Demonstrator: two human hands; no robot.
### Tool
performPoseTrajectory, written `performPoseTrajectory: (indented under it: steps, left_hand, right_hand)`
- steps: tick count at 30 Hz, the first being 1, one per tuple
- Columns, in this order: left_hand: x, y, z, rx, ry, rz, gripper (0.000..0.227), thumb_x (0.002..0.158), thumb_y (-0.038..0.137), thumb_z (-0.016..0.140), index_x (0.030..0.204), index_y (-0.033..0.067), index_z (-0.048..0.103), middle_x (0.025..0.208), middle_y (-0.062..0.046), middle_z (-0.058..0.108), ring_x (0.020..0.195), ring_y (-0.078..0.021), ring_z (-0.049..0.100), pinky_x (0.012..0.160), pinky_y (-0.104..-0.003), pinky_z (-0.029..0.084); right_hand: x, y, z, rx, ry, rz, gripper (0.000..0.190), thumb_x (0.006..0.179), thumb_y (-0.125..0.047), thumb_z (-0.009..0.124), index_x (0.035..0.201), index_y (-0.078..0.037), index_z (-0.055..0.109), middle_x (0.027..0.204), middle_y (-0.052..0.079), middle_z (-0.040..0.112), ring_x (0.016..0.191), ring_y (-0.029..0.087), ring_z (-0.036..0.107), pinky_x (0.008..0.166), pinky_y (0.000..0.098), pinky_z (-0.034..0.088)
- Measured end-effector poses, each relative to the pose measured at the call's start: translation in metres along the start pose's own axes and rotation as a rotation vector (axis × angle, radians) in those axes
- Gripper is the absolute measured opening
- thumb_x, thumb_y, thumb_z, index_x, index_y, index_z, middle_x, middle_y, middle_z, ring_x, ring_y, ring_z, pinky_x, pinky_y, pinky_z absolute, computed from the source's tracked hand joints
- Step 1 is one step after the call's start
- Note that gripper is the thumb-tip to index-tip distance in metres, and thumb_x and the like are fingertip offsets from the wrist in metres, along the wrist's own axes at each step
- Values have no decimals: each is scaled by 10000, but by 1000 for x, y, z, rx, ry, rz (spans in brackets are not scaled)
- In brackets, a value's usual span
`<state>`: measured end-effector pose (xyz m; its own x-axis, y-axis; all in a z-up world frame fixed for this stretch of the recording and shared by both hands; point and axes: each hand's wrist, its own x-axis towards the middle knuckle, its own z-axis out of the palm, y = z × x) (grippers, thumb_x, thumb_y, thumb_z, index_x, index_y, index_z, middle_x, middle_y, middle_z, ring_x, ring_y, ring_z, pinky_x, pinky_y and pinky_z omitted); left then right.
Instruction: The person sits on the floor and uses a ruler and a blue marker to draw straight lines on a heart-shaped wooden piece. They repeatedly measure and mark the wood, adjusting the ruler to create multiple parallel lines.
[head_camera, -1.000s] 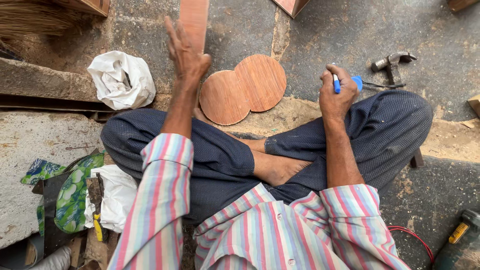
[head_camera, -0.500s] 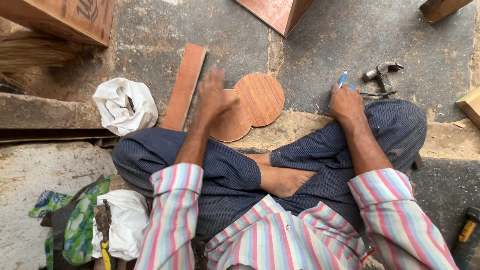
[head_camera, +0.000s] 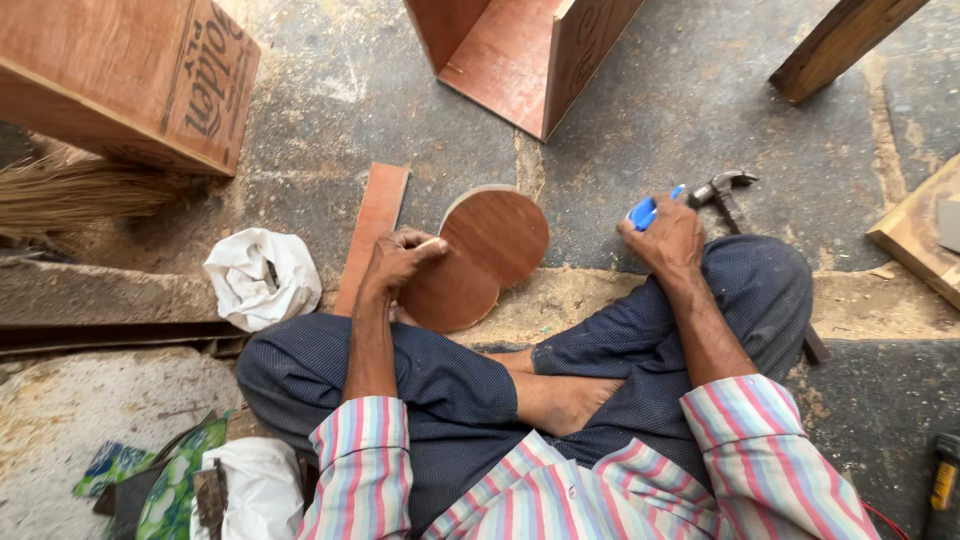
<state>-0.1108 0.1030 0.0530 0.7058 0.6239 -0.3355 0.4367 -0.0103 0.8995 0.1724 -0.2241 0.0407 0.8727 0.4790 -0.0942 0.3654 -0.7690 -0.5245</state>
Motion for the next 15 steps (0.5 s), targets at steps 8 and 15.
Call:
performPoseTrajectory:
  steps: [8, 15]
  left_hand:
    - [-9, -43, 87, -773, 253, -352, 204, 885, 22, 694, 1078, -25, 649, 1012, -117, 683, 996, -239, 697, 793, -405, 650]
    - [-8, -94, 210, -988, 381, -454, 200, 930, -70, 633, 1099, -170, 593, 1068, -253, 691, 865, -348, 754, 731, -380, 674]
  right_hand:
    - [12, -4, -14, 675, -17, 118, 429, 861, -298, 761, 1170, -1, 749, 1007, 138, 739, 838, 198, 686, 756, 379, 543]
    - [4, -3, -17, 1143, -248, 167, 335, 931, -175, 587, 1160, 42, 698, 971, 125, 694, 770, 194, 681, 644, 351, 601]
